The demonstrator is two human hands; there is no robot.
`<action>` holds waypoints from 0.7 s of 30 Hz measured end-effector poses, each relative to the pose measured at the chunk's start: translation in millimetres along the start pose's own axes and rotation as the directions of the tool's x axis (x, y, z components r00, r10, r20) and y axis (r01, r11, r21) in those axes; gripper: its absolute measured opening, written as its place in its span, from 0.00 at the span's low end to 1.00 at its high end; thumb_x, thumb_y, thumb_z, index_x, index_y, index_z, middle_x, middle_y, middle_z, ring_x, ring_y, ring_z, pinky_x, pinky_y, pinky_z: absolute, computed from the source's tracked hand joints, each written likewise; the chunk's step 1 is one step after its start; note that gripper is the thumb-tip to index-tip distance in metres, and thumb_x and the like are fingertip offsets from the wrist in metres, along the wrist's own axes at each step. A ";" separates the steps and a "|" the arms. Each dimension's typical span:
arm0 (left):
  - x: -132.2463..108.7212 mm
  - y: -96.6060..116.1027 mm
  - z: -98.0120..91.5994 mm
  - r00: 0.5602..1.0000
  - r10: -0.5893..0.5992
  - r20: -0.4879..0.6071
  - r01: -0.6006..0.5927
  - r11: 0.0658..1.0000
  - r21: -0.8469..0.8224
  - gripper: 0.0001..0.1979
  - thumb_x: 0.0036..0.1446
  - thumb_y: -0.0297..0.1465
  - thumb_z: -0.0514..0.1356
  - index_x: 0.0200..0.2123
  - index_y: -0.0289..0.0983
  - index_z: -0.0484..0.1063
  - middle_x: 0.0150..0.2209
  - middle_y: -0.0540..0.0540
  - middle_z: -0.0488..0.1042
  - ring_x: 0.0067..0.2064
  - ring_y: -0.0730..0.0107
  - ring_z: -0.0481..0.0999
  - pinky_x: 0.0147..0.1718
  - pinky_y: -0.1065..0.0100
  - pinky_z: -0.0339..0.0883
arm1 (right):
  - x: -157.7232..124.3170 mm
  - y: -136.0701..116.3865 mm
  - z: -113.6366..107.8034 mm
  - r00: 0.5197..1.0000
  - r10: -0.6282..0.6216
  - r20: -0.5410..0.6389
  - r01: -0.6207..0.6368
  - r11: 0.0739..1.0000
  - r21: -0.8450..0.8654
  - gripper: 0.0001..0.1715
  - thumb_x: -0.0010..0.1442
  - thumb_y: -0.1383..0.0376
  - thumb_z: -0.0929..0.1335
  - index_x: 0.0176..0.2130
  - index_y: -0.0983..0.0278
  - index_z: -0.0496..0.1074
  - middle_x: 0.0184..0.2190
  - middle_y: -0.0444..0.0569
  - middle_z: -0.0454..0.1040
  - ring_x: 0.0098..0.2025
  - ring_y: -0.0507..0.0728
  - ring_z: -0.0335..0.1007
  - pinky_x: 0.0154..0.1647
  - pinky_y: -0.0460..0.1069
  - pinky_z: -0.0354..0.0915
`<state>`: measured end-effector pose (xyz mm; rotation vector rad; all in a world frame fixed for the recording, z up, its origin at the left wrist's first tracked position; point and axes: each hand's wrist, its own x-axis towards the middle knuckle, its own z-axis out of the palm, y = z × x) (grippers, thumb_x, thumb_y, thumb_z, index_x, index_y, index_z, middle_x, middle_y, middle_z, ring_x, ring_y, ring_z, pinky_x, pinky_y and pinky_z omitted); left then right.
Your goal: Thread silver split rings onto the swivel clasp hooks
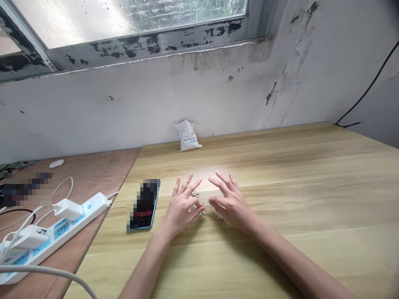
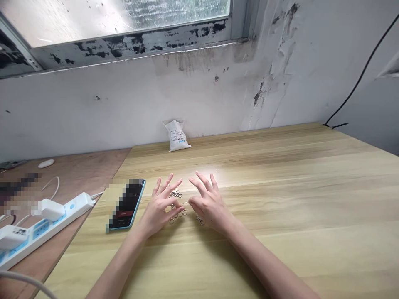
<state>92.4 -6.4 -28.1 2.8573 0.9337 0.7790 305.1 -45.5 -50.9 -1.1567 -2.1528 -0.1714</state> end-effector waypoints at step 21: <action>-0.6 -1.3 1.4 1.000 0.005 0.017 -0.005 1.000 -0.012 0.11 0.61 0.32 0.61 0.26 0.38 0.73 0.65 0.44 0.62 0.70 0.52 0.48 0.65 0.36 0.40 | 1.0 -1.4 0.1 1.000 -0.001 0.010 0.001 1.000 0.008 0.09 0.64 0.69 0.66 0.33 0.61 0.75 0.59 0.56 0.64 0.69 0.68 0.46 0.63 0.75 0.44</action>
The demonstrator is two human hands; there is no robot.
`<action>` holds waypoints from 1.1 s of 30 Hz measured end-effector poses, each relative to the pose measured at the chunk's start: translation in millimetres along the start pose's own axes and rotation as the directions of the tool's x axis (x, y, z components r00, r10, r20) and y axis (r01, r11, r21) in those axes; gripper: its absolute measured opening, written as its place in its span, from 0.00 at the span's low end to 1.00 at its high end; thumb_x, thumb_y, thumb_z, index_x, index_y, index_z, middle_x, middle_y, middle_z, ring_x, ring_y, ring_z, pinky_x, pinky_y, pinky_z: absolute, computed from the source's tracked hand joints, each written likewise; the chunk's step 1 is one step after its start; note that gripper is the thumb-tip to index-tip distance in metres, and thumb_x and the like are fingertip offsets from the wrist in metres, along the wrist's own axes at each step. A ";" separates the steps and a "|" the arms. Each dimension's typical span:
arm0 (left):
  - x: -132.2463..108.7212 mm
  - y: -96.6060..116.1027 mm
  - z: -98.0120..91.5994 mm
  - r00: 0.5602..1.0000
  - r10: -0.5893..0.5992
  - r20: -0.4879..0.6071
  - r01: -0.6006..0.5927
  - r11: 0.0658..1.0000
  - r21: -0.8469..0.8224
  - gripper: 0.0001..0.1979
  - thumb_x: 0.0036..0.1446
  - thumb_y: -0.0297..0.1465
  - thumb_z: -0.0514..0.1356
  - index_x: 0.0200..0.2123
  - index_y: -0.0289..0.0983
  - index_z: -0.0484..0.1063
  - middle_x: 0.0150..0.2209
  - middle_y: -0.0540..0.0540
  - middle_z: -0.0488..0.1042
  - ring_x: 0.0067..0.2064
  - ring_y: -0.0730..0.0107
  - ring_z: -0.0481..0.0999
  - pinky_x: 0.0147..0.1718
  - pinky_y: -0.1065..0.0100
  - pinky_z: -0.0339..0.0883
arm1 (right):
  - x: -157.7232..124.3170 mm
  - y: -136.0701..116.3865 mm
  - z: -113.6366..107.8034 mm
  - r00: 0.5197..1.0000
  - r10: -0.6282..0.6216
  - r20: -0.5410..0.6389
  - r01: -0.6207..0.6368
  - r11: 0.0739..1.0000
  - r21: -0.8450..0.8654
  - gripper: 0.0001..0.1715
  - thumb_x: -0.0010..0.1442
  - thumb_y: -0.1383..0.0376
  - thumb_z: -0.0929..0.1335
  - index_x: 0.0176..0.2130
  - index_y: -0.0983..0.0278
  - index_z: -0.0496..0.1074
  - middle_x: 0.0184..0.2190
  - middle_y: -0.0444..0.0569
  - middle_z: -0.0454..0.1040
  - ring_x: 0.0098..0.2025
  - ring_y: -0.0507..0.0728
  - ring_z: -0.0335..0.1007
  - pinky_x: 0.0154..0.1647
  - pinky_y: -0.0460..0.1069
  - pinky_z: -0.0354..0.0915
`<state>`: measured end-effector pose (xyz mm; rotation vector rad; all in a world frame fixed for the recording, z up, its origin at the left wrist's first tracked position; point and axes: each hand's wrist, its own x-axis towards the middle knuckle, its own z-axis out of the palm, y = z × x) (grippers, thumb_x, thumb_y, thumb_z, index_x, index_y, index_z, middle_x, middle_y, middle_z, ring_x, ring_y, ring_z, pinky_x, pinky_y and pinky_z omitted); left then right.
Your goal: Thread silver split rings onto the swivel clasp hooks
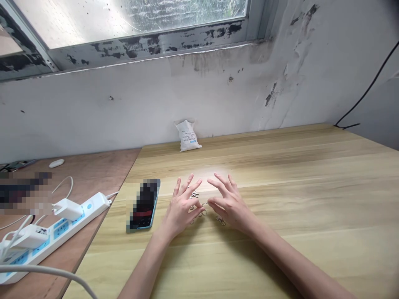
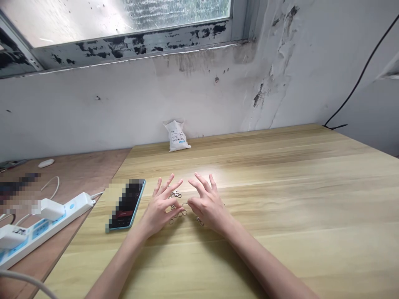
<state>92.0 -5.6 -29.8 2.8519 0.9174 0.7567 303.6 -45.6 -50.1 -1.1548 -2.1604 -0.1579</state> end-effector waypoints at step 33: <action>0.2 -0.1 -0.7 1.000 0.006 -0.019 -0.005 1.000 0.025 0.10 0.61 0.31 0.61 0.26 0.38 0.73 0.65 0.44 0.62 0.70 0.52 0.49 0.65 0.37 0.42 | 1.1 -1.8 -2.6 0.999 -0.013 0.045 0.012 1.000 0.014 0.10 0.66 0.68 0.64 0.34 0.61 0.74 0.56 0.56 0.67 0.67 0.66 0.50 0.64 0.73 0.46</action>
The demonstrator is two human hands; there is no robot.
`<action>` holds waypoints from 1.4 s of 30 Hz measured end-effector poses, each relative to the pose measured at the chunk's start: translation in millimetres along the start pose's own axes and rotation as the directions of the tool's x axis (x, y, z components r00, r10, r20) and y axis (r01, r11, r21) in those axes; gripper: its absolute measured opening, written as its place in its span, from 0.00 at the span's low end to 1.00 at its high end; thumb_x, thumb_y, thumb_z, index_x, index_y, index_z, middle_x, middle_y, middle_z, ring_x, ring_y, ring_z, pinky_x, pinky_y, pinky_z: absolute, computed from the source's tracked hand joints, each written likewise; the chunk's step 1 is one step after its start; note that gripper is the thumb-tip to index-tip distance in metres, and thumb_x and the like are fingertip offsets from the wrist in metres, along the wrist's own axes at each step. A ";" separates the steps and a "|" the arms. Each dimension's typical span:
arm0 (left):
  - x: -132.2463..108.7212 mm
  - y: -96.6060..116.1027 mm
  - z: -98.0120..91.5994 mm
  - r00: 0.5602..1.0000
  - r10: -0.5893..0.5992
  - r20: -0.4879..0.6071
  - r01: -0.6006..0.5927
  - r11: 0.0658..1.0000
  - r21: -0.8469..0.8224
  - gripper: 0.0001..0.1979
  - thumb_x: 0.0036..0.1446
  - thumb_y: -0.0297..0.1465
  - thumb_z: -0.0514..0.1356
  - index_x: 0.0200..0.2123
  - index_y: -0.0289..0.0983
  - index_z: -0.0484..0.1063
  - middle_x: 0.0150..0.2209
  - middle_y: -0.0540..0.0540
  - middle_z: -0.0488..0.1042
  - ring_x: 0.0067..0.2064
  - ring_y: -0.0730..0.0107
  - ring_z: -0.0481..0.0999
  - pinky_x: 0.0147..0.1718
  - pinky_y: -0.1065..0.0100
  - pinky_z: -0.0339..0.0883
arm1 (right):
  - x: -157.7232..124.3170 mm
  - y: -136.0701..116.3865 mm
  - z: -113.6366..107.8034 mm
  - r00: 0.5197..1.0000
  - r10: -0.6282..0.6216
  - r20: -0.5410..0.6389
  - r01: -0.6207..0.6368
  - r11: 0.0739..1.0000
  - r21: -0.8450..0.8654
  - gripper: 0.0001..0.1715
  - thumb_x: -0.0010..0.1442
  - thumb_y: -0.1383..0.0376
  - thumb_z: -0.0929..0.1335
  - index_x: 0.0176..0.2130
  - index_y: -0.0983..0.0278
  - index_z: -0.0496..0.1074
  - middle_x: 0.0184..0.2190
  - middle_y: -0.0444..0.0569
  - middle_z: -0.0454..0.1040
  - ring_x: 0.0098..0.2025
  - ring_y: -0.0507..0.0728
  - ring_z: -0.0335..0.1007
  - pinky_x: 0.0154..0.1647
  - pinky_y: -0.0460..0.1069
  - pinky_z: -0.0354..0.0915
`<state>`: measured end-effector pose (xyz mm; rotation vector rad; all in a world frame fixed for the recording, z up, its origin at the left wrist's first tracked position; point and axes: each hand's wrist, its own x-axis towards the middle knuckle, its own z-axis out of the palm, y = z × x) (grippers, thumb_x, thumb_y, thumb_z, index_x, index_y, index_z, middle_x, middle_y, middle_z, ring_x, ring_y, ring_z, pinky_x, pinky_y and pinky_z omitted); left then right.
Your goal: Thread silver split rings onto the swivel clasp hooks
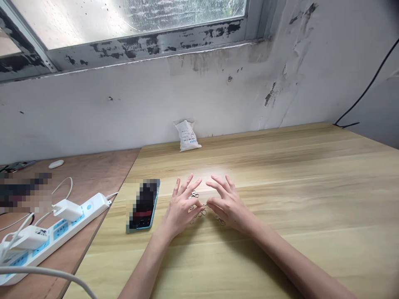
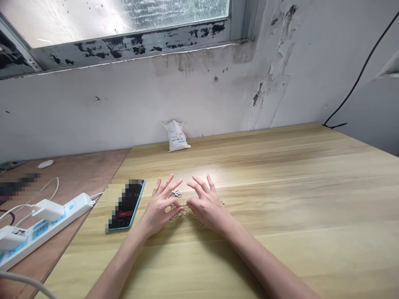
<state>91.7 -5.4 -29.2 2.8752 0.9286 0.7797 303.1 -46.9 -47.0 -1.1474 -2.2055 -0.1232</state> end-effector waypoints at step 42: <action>-1.8 -1.9 -1.3 0.998 -0.063 -0.027 0.061 0.995 -0.079 0.09 0.61 0.34 0.61 0.28 0.41 0.77 0.65 0.46 0.61 0.70 0.52 0.48 0.64 0.35 0.41 | -3.0 2.9 -0.5 0.991 0.118 0.060 -0.128 0.972 0.195 0.05 0.64 0.66 0.66 0.36 0.59 0.73 0.55 0.54 0.68 0.66 0.65 0.53 0.62 0.70 0.53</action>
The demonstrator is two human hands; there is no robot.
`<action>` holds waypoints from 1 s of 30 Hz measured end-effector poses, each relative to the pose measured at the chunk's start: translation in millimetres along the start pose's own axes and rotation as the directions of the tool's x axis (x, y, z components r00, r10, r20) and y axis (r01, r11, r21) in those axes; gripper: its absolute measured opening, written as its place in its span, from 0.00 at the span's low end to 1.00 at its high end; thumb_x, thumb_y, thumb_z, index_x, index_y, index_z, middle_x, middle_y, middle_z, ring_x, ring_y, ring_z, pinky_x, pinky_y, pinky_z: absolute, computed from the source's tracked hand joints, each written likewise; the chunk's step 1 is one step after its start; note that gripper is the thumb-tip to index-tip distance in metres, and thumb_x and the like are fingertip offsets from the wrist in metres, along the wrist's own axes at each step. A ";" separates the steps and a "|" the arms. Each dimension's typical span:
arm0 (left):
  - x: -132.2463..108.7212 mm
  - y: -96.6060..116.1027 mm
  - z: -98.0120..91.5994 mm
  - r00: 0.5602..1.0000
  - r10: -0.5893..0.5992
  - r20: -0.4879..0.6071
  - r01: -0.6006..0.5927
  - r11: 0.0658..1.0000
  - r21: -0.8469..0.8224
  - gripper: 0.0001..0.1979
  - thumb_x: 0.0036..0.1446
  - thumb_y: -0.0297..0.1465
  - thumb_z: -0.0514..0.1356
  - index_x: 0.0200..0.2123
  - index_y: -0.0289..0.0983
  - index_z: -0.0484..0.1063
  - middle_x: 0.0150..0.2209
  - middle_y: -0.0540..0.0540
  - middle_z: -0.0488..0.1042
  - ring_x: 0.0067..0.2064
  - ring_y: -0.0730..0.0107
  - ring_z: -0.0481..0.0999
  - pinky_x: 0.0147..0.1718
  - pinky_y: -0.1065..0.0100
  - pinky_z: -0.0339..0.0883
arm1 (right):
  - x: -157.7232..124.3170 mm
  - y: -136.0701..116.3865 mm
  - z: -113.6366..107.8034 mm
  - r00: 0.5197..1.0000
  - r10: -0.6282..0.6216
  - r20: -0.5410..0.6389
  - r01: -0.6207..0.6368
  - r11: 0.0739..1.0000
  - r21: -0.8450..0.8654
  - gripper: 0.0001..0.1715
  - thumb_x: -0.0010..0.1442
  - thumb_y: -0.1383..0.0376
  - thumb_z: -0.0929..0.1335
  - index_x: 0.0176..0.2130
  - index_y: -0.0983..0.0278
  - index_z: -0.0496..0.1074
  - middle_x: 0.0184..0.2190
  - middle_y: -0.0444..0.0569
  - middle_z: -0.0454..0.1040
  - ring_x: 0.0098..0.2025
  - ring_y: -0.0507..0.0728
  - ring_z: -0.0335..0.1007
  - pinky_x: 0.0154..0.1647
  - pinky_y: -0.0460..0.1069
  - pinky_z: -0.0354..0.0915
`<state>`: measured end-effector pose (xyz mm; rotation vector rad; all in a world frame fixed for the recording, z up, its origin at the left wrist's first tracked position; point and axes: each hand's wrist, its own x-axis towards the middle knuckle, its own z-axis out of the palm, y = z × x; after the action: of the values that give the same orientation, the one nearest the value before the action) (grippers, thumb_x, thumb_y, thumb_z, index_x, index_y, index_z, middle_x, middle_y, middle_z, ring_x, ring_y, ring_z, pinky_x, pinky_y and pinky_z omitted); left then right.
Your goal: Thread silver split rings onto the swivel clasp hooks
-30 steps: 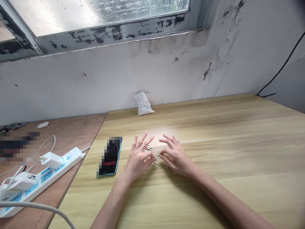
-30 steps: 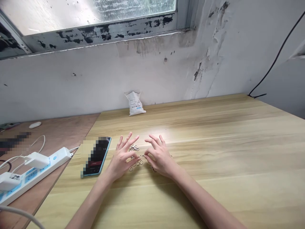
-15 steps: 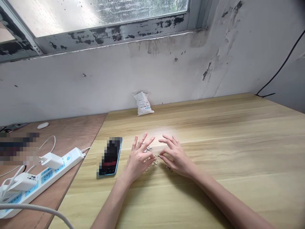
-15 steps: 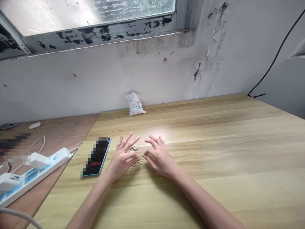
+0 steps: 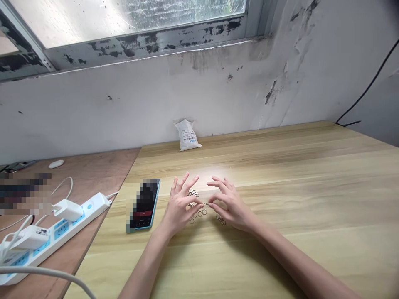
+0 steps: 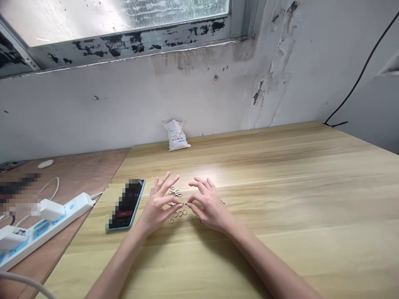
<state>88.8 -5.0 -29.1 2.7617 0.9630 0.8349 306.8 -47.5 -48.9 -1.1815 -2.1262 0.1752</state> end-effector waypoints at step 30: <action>0.9 2.5 -1.5 0.999 -0.039 0.020 0.039 0.999 -0.008 0.10 0.63 0.32 0.58 0.33 0.42 0.78 0.66 0.46 0.59 0.70 0.52 0.47 0.64 0.37 0.42 | 0.2 -2.8 -2.9 0.998 0.046 -0.043 -0.042 0.995 0.090 0.05 0.63 0.67 0.66 0.36 0.59 0.72 0.54 0.54 0.69 0.64 0.64 0.55 0.63 0.69 0.49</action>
<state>90.0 -6.6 -26.8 2.7291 1.0040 0.8029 306.6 -49.5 -45.4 -1.1698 -2.0333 0.2583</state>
